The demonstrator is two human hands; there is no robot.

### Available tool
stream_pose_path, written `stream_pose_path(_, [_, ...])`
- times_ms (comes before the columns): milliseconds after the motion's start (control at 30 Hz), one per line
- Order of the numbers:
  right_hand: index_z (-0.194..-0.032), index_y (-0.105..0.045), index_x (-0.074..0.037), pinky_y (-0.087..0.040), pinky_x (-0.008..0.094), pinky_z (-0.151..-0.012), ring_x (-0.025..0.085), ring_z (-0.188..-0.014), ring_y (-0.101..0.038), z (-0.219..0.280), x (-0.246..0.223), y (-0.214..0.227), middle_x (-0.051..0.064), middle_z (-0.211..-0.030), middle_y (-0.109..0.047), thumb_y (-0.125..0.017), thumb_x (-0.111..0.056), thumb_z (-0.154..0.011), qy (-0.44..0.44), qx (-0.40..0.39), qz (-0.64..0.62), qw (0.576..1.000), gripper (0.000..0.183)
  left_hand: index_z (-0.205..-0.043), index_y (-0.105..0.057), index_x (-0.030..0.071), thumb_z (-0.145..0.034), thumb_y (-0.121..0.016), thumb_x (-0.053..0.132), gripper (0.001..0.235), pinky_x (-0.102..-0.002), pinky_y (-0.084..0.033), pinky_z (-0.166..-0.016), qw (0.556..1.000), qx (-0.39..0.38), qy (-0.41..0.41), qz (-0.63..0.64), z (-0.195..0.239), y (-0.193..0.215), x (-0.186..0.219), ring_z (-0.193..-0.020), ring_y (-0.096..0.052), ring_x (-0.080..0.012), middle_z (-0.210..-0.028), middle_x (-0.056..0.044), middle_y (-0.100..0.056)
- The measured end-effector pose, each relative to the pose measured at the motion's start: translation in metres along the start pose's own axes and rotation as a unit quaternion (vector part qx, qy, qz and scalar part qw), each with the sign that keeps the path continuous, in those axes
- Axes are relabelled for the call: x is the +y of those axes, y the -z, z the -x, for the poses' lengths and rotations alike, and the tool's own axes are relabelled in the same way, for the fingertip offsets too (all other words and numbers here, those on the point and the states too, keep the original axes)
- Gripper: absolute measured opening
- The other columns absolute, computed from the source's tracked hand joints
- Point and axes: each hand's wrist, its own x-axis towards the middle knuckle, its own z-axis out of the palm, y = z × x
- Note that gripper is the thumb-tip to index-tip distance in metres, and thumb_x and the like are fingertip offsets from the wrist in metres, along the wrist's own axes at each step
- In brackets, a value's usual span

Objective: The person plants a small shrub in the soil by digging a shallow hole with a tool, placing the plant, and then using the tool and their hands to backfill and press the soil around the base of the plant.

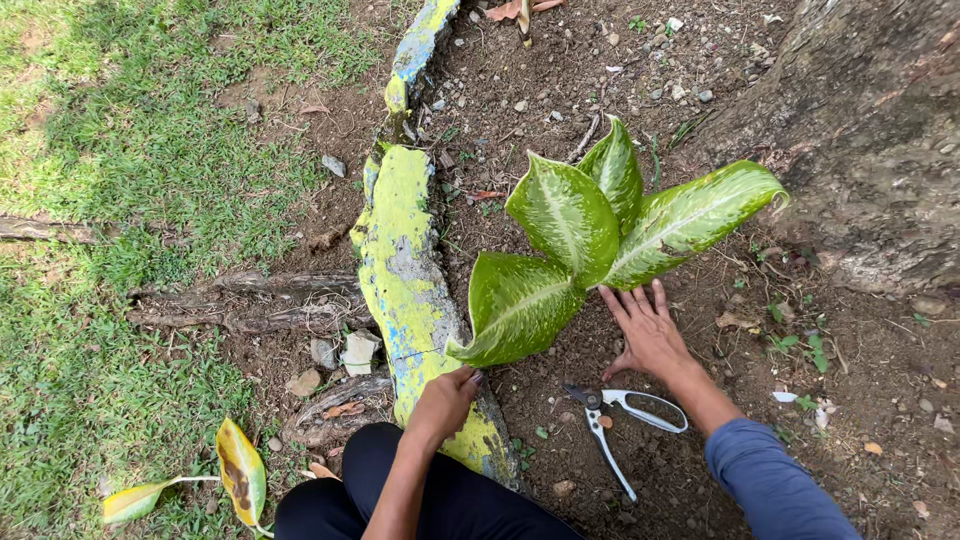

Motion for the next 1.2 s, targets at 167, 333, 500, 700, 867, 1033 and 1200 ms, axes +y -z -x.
stream_pose_path(167, [-0.16,-0.009,-0.017,-0.016,0.042,-0.127,0.039,-0.15,-0.026,-0.047,0.022,-0.062,0.021,-0.162,-0.027,-0.097,-0.024,-0.063,0.037,0.116,-0.141,0.983,0.131,-0.145,-0.057,0.017,-0.103,-0.056,0.037,0.047,-0.035,-0.05,-0.051,0.987,0.009,0.018,0.16,-0.006,-0.044,0.019,-0.052,-0.059,-0.0191,-0.072,-0.008,-0.061])
stream_pose_path(333, [-0.152,-0.043,-0.008,-0.035,0.039,-0.124,0.031,-0.142,-0.049,-0.097,0.024,-0.123,0.016,-0.15,-0.053,-0.074,0.006,-0.073,-0.029,0.22,-0.283,0.933,0.086,-0.156,-0.042,0.029,-0.102,-0.052,0.034,0.055,-0.031,-0.041,-0.036,0.944,-0.077,0.135,0.291,0.001,-0.038,0.023,-0.039,-0.045,-0.0133,-0.053,-0.001,-0.048])
stream_pose_path(500, [-0.15,-0.056,-0.002,-0.05,0.04,-0.114,0.031,-0.126,-0.068,-0.103,0.021,-0.099,0.022,-0.137,-0.068,-0.058,0.006,-0.082,-0.086,0.187,-0.462,0.863,0.068,-0.155,-0.048,0.029,-0.103,-0.053,0.032,0.052,-0.031,-0.037,-0.038,0.94,-0.075,0.116,0.31,-0.002,-0.035,0.006,-0.042,-0.045,-0.0117,-0.054,0.0,-0.052])
stream_pose_path(700, [-0.142,-0.056,-0.007,-0.041,0.038,-0.11,0.029,-0.125,-0.058,-0.066,0.039,0.011,0.017,-0.14,-0.058,-0.083,-0.011,-0.081,-0.011,0.011,-0.412,0.911,0.066,-0.132,-0.069,0.022,-0.1,-0.064,0.038,0.036,-0.048,-0.057,-0.067,0.962,0.179,-0.198,-0.053,0.022,-0.006,0.008,-0.074,-0.072,-0.032,-0.084,-0.015,-0.071])
stream_pose_path(867, [-0.134,-0.066,-0.002,-0.057,0.047,-0.104,0.037,-0.116,-0.068,-0.134,0.078,-0.023,0.021,-0.132,-0.072,-0.075,-0.032,-0.089,0.113,0.157,-0.587,0.786,0.055,-0.122,-0.072,0.028,-0.098,-0.061,0.044,0.031,-0.05,-0.057,-0.068,0.968,0.142,-0.119,-0.172,0.008,0.047,0.038,-0.073,-0.07,-0.0353,-0.082,-0.016,-0.069])
stream_pose_path(1033, [-0.142,-0.054,-0.007,-0.049,0.056,-0.108,0.035,-0.126,-0.057,-0.175,0.049,-0.088,0.02,-0.142,-0.057,-0.072,-0.031,-0.09,0.135,0.148,-0.778,0.595,0.061,-0.132,-0.065,0.039,-0.098,-0.053,0.043,0.036,-0.051,-0.057,-0.076,0.99,0.062,-0.01,-0.125,-0.04,0.041,0.037,-0.081,-0.073,-0.036,-0.087,-0.017,-0.072])
stream_pose_path(1200, [-0.142,-0.055,-0.008,-0.048,0.055,-0.109,0.034,-0.125,-0.058,-0.185,0.013,-0.108,0.019,-0.141,-0.059,-0.072,-0.035,-0.088,0.107,0.18,-0.759,0.616,0.063,-0.126,-0.07,0.028,-0.099,-0.055,0.038,0.032,-0.05,-0.057,-0.079,0.988,0.044,-0.03,-0.145,-0.093,-0.005,0.037,-0.089,-0.071,-0.0391,-0.094,-0.019,-0.073])
